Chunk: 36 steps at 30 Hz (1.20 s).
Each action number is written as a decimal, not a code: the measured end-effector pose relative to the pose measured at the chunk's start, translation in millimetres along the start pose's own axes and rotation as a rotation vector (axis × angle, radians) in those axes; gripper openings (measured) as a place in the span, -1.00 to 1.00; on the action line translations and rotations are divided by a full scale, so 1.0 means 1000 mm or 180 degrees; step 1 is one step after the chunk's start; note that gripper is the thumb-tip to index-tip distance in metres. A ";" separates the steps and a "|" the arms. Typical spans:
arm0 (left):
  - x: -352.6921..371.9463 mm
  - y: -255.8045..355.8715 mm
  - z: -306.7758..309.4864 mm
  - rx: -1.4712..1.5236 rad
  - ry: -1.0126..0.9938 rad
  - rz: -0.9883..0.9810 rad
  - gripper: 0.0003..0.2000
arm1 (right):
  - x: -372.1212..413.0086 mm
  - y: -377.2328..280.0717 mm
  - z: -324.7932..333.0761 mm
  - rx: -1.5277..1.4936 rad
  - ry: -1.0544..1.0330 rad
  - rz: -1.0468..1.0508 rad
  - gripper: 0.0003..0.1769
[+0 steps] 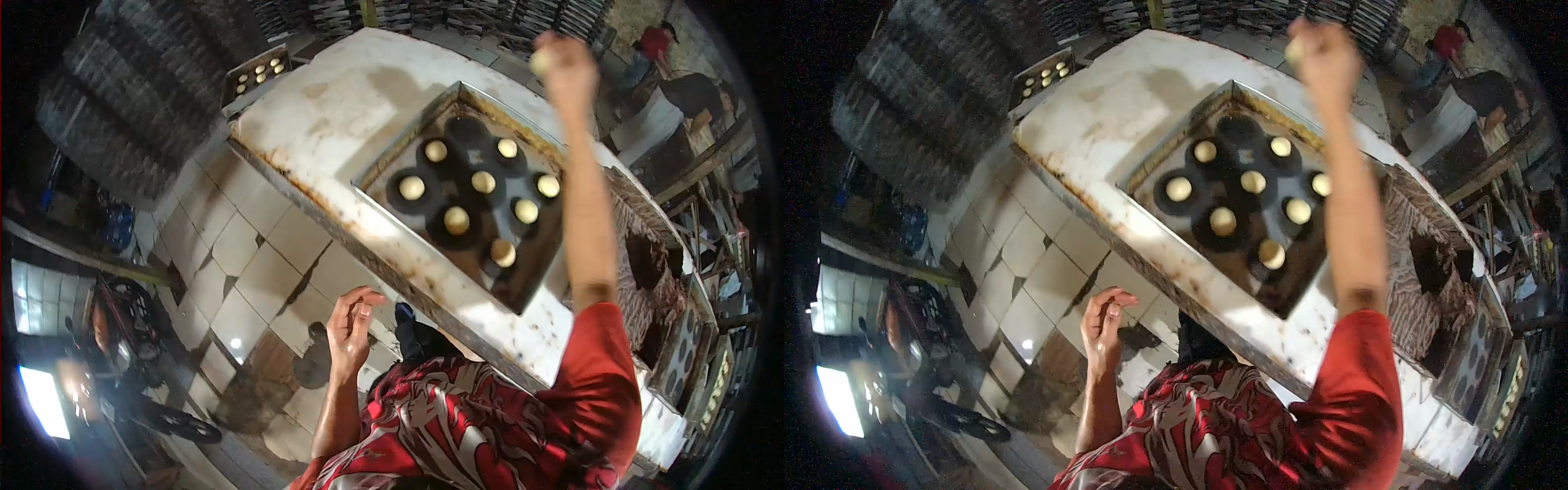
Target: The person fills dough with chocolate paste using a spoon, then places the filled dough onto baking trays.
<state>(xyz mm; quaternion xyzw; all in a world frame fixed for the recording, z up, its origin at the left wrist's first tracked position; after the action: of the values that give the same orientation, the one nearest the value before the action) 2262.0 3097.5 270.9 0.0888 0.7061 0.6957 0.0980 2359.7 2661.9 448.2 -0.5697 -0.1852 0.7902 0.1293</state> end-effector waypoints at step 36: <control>-0.724 0.032 0.471 -0.1135 -0.1191 -0.0521 -0.45 | 0.226 -0.236 -0.483 -0.1189 -0.0928 -0.3348 -0.71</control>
<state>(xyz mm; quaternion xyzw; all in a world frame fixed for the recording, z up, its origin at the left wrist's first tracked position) 3083.7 3363.0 307.9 0.1397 0.5469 0.7703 0.2968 2744.5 3037.7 222.5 -0.2994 -0.5959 0.6439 0.3751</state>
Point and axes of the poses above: each hand's wrist, its own x-axis away from the middle knuckle, its own z-axis out of the back of the hand, y = z × x, the point moved 5 cm from there along -x, towards the middle knuckle, and after that the axes turned 4 degrees about z, right-handed, at the moved point
